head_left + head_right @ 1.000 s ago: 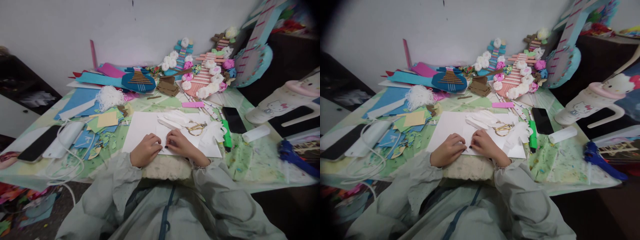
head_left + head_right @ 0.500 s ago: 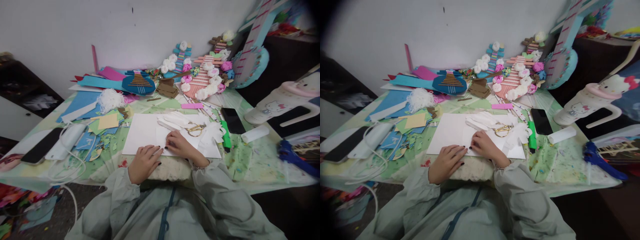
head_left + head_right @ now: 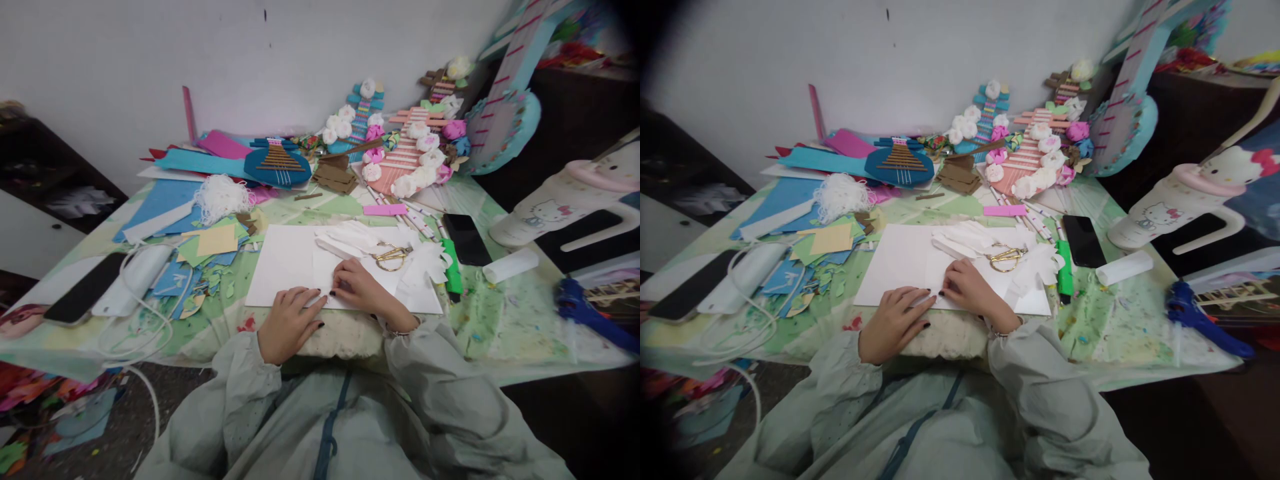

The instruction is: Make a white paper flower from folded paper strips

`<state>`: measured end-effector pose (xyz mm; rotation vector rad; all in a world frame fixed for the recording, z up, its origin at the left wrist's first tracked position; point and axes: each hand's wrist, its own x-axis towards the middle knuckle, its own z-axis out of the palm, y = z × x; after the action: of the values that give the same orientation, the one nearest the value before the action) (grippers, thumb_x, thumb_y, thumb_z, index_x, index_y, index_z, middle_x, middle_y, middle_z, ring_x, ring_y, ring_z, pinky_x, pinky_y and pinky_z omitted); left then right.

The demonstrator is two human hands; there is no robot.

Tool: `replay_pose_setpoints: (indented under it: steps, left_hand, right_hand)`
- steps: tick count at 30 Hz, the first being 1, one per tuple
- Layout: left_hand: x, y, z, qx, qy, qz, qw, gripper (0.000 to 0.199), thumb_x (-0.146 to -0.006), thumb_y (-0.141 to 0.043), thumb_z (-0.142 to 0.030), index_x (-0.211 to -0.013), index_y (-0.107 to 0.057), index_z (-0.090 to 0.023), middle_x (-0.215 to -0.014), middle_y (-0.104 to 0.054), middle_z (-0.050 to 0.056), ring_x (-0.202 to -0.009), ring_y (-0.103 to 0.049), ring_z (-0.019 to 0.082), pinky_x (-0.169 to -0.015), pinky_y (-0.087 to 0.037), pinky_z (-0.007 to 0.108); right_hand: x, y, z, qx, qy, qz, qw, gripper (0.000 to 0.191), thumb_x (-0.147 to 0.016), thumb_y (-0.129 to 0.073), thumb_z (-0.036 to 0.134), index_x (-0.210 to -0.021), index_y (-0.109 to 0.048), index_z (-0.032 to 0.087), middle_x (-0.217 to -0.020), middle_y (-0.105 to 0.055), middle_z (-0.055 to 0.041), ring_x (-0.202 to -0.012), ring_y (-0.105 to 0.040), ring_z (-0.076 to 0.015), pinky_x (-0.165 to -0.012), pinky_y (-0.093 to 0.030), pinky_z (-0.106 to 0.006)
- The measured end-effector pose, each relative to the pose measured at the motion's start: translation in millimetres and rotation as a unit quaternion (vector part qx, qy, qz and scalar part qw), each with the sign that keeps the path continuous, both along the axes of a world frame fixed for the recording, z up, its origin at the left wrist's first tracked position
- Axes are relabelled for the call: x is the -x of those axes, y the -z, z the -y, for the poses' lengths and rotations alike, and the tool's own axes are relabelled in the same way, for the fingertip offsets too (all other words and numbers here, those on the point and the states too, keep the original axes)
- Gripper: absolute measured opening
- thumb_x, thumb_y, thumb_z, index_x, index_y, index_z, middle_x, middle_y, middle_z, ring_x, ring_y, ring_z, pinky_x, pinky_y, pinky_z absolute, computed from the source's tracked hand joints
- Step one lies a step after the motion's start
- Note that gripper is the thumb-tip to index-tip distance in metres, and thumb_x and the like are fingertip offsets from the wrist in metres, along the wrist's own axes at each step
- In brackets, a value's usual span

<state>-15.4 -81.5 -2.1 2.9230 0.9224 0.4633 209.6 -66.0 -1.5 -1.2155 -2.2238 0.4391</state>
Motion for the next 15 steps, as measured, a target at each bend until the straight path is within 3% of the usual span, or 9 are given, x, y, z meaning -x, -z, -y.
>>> replay_pose_setpoints:
  steps: [15]
  left_hand:
    - [0.1,-2.6,-1.9,0.019,0.000,-0.002,1.000,0.042,-0.088,-0.047,-0.032,-0.128,-0.049,-0.022,-0.127,-0.052,0.009,-0.111,-0.040,0.028,-0.088,-0.035,0.045]
  right_hand:
    - [1.5,-2.3,0.5,-0.007,0.003,0.004,1.000,0.009,-0.081,-0.059,0.022,-0.074,-0.057,0.017,-0.085,-0.054,-0.0064,-0.088,-0.046,-0.0202,-0.080,-0.039,-0.035]
